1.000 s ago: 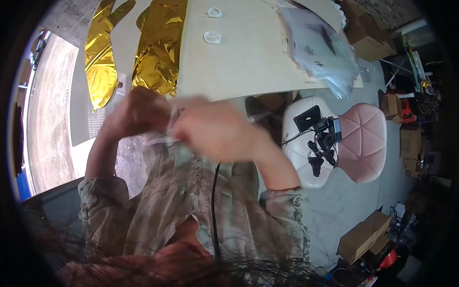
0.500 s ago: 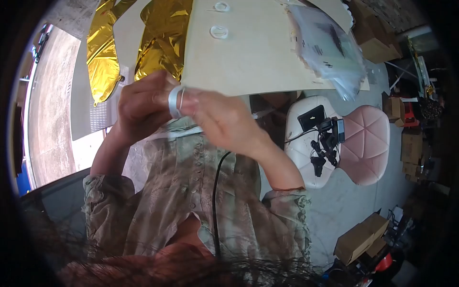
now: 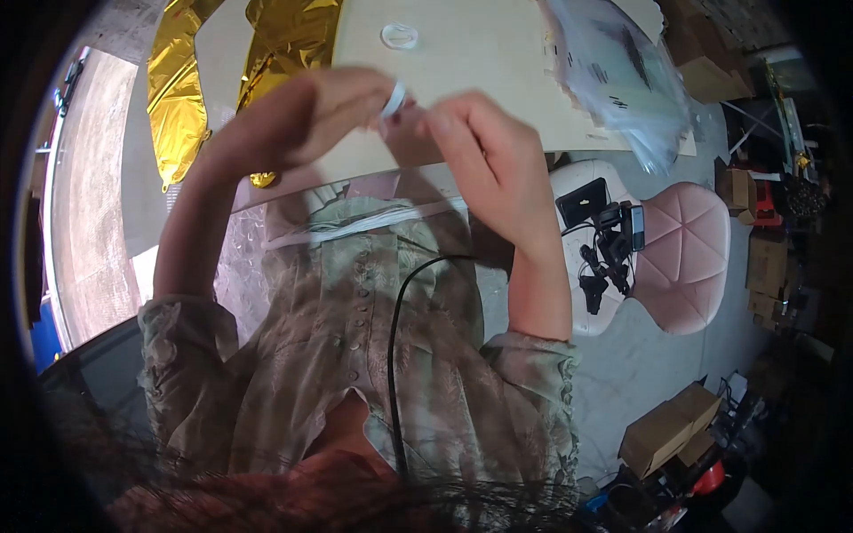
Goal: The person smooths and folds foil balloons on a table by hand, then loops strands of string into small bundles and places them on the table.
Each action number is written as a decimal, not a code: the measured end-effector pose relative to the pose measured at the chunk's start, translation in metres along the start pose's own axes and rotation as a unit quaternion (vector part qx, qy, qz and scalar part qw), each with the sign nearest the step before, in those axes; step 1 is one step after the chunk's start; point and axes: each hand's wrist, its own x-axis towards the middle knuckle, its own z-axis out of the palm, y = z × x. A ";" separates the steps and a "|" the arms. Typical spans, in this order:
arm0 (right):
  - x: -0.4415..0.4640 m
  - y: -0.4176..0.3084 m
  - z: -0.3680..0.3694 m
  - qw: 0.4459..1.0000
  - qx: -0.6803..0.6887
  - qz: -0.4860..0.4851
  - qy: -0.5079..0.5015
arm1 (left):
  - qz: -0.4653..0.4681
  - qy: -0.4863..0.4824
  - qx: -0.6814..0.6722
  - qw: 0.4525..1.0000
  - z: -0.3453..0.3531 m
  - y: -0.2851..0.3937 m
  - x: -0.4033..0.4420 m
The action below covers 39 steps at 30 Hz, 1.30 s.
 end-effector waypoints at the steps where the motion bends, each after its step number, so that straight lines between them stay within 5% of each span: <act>1: -0.012 0.006 -0.008 0.995 0.039 0.009 -0.089 | 0.059 0.028 0.049 0.997 -0.002 -0.010 0.016; 3: -0.028 0.013 -0.019 0.962 0.061 0.052 -0.262 | 0.114 0.059 0.095 0.987 -0.010 -0.019 0.050; 6: -0.044 0.061 0.008 0.951 -0.028 0.042 -0.306 | 0.100 -0.026 0.216 0.971 -0.028 -0.015 0.092; 7: -0.052 0.081 0.023 0.950 -0.028 0.043 -0.309 | 0.076 -0.029 0.242 0.967 -0.031 -0.016 0.100; 9: -0.065 0.122 0.058 0.943 -0.259 -0.003 -0.209 | 0.031 -0.037 0.297 0.954 -0.038 -0.017 0.114; 11: -0.067 0.154 0.082 0.946 -0.225 -0.023 -0.234 | -0.015 -0.044 0.351 0.935 -0.041 -0.019 0.124; 15: -0.057 0.197 0.126 0.929 -0.130 -0.044 -0.343 | -0.005 0.006 0.367 0.930 -0.044 -0.029 0.129; 16: -0.055 0.194 0.137 0.929 -0.126 -0.046 -0.344 | 0.084 0.066 0.370 0.923 -0.044 -0.035 0.128; 18: -0.052 0.189 0.160 0.915 -0.083 0.136 -0.371 | 0.170 0.126 0.372 0.904 -0.045 -0.040 0.125; 20: -0.052 0.189 0.180 0.910 -0.064 0.114 -0.394 | 0.199 0.163 0.371 0.892 -0.044 -0.036 0.121; 22: -0.052 0.190 0.195 0.902 -0.047 0.091 -0.419 | 0.185 0.171 0.379 0.890 -0.044 -0.029 0.119; 24: -0.050 0.184 0.203 0.863 -0.173 0.053 -0.471 | 0.173 0.179 0.386 0.888 -0.045 -0.024 0.116; 27: -0.049 0.176 0.203 0.877 -0.232 0.026 -0.421 | 0.202 0.208 0.387 0.876 -0.051 -0.019 0.112; 34: -0.066 0.208 0.198 0.914 -0.142 0.032 -0.379 | 0.198 0.282 0.291 0.893 -0.067 -0.004 0.082; 36: -0.070 0.226 0.206 0.854 -0.246 0.001 -0.458 | 0.191 0.289 0.278 0.896 -0.070 -0.007 0.078; 39: -0.069 0.225 0.199 0.867 -0.230 -0.017 -0.442 | 0.175 0.259 0.280 0.908 -0.068 -0.009 0.063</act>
